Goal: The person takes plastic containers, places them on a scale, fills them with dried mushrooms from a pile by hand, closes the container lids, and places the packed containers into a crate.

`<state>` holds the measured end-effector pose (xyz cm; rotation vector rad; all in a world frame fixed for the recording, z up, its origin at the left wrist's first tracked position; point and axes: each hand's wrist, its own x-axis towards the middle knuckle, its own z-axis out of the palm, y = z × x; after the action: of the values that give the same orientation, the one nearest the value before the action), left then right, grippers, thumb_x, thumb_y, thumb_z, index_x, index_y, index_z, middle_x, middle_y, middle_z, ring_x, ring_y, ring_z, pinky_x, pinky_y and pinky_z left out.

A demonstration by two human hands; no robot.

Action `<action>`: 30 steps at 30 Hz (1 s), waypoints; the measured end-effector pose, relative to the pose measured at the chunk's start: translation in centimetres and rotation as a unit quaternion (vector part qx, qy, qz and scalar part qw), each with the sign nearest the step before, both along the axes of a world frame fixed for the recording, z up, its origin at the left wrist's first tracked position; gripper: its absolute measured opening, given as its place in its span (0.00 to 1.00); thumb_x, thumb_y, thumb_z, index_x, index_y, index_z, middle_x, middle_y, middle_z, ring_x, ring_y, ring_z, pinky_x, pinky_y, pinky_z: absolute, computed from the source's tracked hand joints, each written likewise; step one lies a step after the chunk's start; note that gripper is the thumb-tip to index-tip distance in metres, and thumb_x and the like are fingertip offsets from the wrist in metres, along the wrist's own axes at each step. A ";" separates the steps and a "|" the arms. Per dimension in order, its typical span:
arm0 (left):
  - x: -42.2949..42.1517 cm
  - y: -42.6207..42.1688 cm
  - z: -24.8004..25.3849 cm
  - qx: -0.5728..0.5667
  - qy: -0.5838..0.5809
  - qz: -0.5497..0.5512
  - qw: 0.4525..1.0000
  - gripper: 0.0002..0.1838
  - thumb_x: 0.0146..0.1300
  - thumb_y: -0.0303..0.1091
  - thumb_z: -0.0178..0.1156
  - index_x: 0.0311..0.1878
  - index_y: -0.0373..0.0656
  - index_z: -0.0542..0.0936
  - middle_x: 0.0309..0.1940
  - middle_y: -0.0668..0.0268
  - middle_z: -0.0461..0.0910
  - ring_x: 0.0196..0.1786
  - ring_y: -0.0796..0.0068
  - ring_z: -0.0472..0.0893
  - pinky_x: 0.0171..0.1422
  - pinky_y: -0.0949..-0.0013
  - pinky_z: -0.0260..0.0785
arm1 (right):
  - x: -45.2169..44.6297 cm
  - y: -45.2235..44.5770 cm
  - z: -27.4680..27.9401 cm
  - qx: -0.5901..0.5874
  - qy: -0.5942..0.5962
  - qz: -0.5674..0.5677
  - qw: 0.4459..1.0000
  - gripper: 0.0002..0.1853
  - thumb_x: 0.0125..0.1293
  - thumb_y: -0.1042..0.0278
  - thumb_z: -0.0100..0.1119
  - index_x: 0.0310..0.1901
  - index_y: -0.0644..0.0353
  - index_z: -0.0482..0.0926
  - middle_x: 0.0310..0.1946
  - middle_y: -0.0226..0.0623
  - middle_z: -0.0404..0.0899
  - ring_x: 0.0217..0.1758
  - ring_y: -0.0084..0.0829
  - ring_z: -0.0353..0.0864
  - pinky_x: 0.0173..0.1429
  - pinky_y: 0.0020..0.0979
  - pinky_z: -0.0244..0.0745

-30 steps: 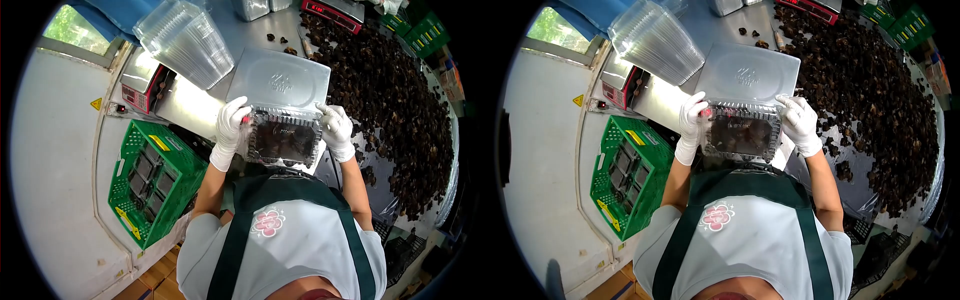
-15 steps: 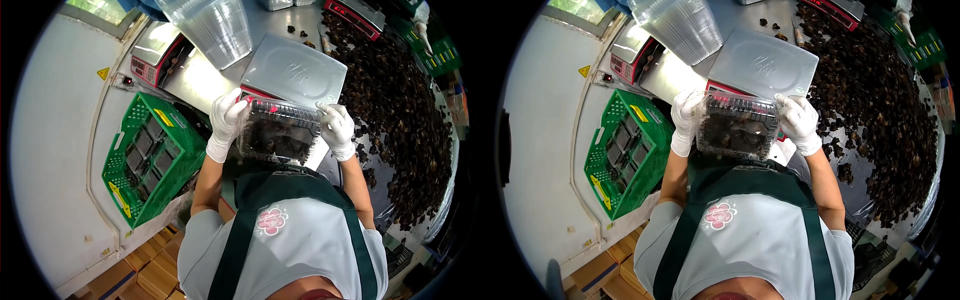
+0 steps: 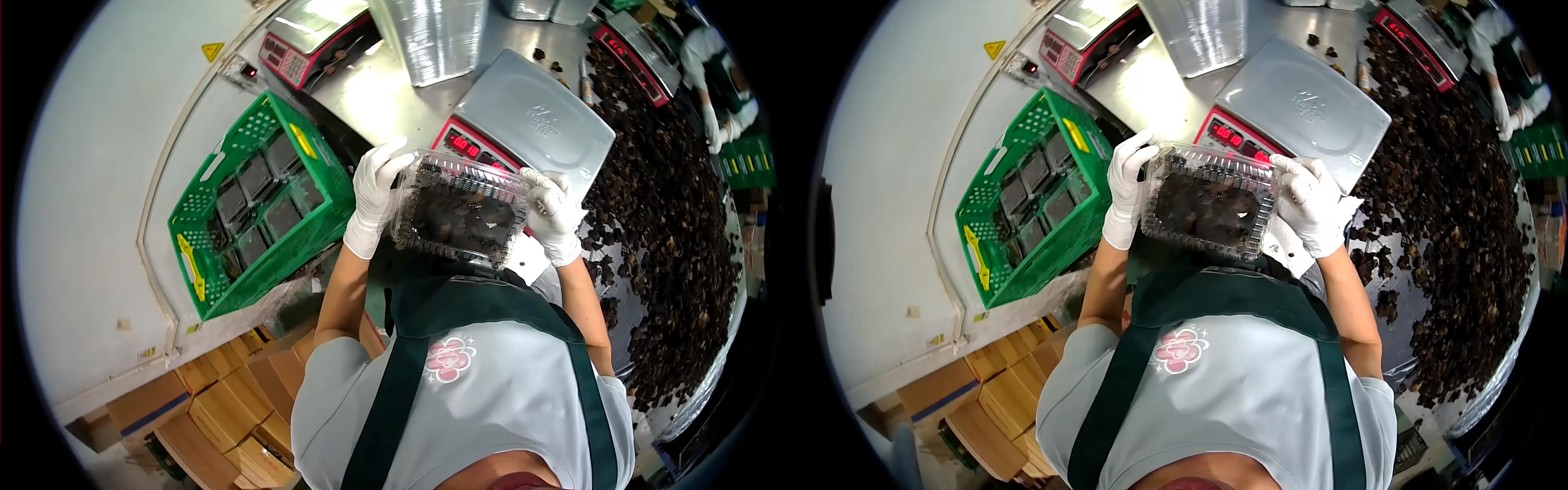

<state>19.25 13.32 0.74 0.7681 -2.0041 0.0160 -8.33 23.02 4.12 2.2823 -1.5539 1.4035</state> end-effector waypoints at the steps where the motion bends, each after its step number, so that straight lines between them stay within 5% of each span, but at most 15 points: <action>1: 0.6 0.2 0.0 0.004 -0.004 0.007 1.000 0.27 0.43 0.26 0.72 0.49 0.50 0.74 0.52 0.62 0.77 0.49 0.58 0.78 0.50 0.61 0.72 | 0.6 -0.2 0.0 0.000 -0.002 0.010 1.000 0.16 0.38 0.88 0.63 0.28 0.56 0.72 0.42 0.37 0.84 0.39 0.35 0.79 0.39 0.31 0.76; 7: 3.6 1.3 0.6 0.135 0.053 -0.038 0.989 0.32 0.44 0.26 0.71 0.56 0.45 0.72 0.53 0.59 0.76 0.54 0.58 0.77 0.55 0.63 0.72 | 3.3 -1.2 -1.5 0.075 -0.099 0.030 0.992 0.15 0.39 0.91 0.58 0.25 0.59 0.70 0.35 0.37 0.83 0.38 0.34 0.80 0.38 0.29 0.75; 8: 3.0 2.1 -0.2 0.312 0.209 -0.082 0.923 0.37 0.53 0.32 0.70 0.64 0.40 0.63 0.62 0.56 0.69 0.57 0.65 0.75 0.60 0.66 0.70 | 4.1 -1.3 -2.2 0.117 -0.158 0.031 0.980 0.14 0.39 0.92 0.55 0.25 0.61 0.70 0.32 0.37 0.81 0.36 0.33 0.80 0.37 0.28 0.74; 9: 2.1 2.9 2.2 0.454 0.399 -0.151 0.783 0.37 0.63 0.43 0.63 0.67 0.38 0.56 0.65 0.56 0.66 0.58 0.68 0.74 0.61 0.66 0.69 | 3.9 -1.4 -3.2 0.187 -0.123 0.053 0.973 0.10 0.43 0.89 0.54 0.26 0.62 0.71 0.31 0.38 0.79 0.35 0.30 0.80 0.37 0.28 0.73; 11: 2.1 2.8 0.3 0.523 0.518 -0.277 0.618 0.31 0.66 0.48 0.58 0.63 0.39 0.61 0.59 0.56 0.68 0.58 0.67 0.72 0.65 0.63 0.65 | 4.8 -1.2 -6.5 0.295 -0.146 0.082 0.941 0.08 0.50 0.84 0.55 0.33 0.64 0.76 0.34 0.39 0.80 0.36 0.29 0.80 0.39 0.26 0.73; 13: 2.4 3.8 -2.6 0.593 0.627 -0.370 0.343 0.25 0.64 0.45 0.61 0.56 0.42 0.66 0.54 0.58 0.69 0.59 0.63 0.69 0.70 0.57 0.59 | 7.5 -0.7 -3.3 0.395 -0.272 0.245 0.843 0.12 0.55 0.76 0.59 0.43 0.67 0.78 0.40 0.39 0.82 0.37 0.30 0.81 0.42 0.26 0.75; 15: 2.2 5.7 -4.9 0.510 0.571 -0.425 0.483 0.42 0.55 0.45 0.69 0.70 0.43 0.61 0.66 0.60 0.68 0.69 0.64 0.65 0.73 0.58 0.55 | 8.4 -0.3 -9.8 0.462 -0.380 0.238 0.765 0.24 0.54 0.66 0.67 0.51 0.69 0.74 0.45 0.41 0.81 0.40 0.34 0.82 0.45 0.28 0.77; 17: 3.6 5.8 -5.4 0.534 0.621 -0.366 0.443 0.37 0.55 0.47 0.70 0.65 0.42 0.69 0.60 0.62 0.73 0.63 0.63 0.71 0.71 0.58 0.59 | 10.7 -0.6 -7.7 0.414 -0.030 0.159 0.896 0.29 0.53 0.57 0.69 0.51 0.68 0.74 0.42 0.44 0.81 0.36 0.39 0.81 0.44 0.32 0.77; 18: 3.7 5.8 -2.6 0.515 0.647 -0.365 0.427 0.34 0.56 0.50 0.68 0.61 0.40 0.72 0.54 0.62 0.77 0.58 0.63 0.75 0.68 0.57 0.62 | 11.6 -0.9 -6.4 0.389 0.060 0.139 0.909 0.30 0.52 0.55 0.70 0.51 0.67 0.74 0.41 0.45 0.81 0.35 0.40 0.81 0.43 0.33 0.77; 19: 5.7 5.3 -4.7 0.534 0.703 -0.228 0.411 0.32 0.57 0.53 0.66 0.58 0.40 0.74 0.50 0.62 0.79 0.55 0.64 0.77 0.66 0.57 0.64 | 12.4 -1.1 -5.2 0.359 0.149 0.116 0.914 0.31 0.52 0.53 0.71 0.51 0.67 0.74 0.40 0.46 0.80 0.34 0.41 0.81 0.43 0.34 0.77; 21: 9.6 4.0 -4.9 0.482 0.709 -0.070 0.510 0.28 0.59 0.52 0.64 0.55 0.41 0.75 0.45 0.62 0.80 0.52 0.65 0.78 0.64 0.58 0.66 | 13.6 -1.8 -3.1 0.526 -0.080 0.175 0.828 0.12 0.57 0.63 0.67 0.42 0.55 0.80 0.27 0.29 0.80 0.27 0.23 0.78 0.37 0.25 0.74; 22: 12.1 3.7 -3.6 0.477 0.686 -0.068 0.545 0.27 0.60 0.50 0.64 0.55 0.41 0.75 0.46 0.62 0.80 0.51 0.65 0.78 0.61 0.59 0.68 | 13.5 -1.9 -4.0 0.495 -0.110 0.188 0.841 0.08 0.60 0.69 0.64 0.41 0.55 0.81 0.26 0.27 0.79 0.26 0.16 0.75 0.35 0.22 0.72; 26: 23.7 0.6 -5.2 0.433 0.656 0.146 0.601 0.24 0.62 0.49 0.64 0.52 0.41 0.77 0.43 0.62 0.81 0.41 0.67 0.82 0.46 0.63 0.76 | 11.9 -2.5 -6.0 0.514 -0.170 0.174 0.823 0.07 0.62 0.72 0.62 0.42 0.58 0.82 0.29 0.26 0.81 0.30 0.16 0.75 0.37 0.20 0.71; 27: 24.6 0.3 -3.3 0.405 0.679 0.073 0.608 0.23 0.61 0.49 0.64 0.51 0.41 0.78 0.40 0.63 0.83 0.38 0.67 0.83 0.41 0.65 0.78 | 11.2 -2.6 -7.3 0.514 -0.187 0.174 0.819 0.06 0.63 0.73 0.61 0.42 0.60 0.82 0.27 0.25 0.80 0.30 0.14 0.74 0.37 0.20 0.69; 30: 29.3 -1.5 -4.7 0.462 0.565 0.194 0.656 0.24 0.61 0.53 0.64 0.47 0.40 0.80 0.38 0.62 0.83 0.35 0.68 0.83 0.39 0.64 0.78 | 10.8 -2.4 -7.7 0.559 -0.240 0.150 0.779 0.05 0.64 0.74 0.61 0.41 0.62 0.82 0.27 0.24 0.78 0.30 0.14 0.73 0.36 0.19 0.68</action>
<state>48.57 11.81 -3.95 1.3491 -0.4809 -1.0525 2.44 20.59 -3.59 2.9847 -2.9102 1.3620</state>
